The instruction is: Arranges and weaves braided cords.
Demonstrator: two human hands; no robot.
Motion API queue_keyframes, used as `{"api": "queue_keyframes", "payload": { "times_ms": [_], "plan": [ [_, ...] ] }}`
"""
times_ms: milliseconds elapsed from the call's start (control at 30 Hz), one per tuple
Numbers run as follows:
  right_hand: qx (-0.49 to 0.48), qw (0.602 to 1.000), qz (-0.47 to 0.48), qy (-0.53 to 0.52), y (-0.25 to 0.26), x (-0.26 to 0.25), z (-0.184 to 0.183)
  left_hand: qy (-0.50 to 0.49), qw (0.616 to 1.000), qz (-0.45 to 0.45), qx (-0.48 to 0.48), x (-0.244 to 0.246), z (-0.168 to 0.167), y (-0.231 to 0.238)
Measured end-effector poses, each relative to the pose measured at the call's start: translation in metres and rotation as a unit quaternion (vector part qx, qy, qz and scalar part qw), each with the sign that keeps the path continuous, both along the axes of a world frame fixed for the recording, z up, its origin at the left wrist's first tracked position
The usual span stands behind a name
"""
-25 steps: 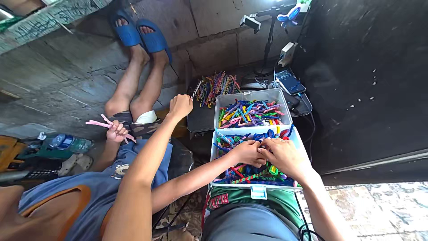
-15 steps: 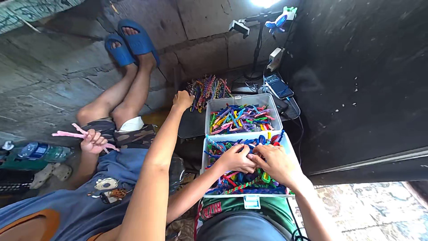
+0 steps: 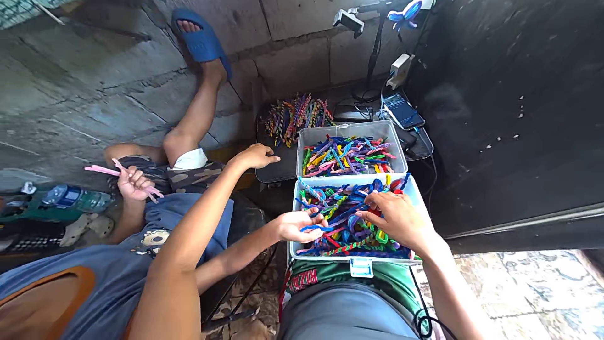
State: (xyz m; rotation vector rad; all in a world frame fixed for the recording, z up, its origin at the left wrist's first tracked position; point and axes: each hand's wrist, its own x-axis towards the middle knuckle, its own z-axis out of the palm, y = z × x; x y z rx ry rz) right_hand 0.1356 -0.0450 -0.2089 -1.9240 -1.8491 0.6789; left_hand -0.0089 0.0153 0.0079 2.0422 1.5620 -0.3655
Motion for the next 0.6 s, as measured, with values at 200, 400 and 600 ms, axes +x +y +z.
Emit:
{"api": "queue_keyframes", "payload": {
  "times_ms": [200, 400, 600],
  "plan": [
    [0.04, 0.999, -0.007, 0.0, 0.001, 0.0, -0.006, -0.206, 0.957, -0.155, 0.132, -0.146, -0.198, 0.101],
    [0.148, 0.985, -0.093, 0.002, -0.011, 0.029, 0.008, -0.077, 0.984, -0.155, -0.048, -0.117, -0.136, 0.132],
    [0.147, 0.957, -0.248, -0.02, -0.016, 0.067, -0.006, -0.082, 0.969, -0.212, -0.095, -0.11, -0.162, 0.121]
  ]
}}
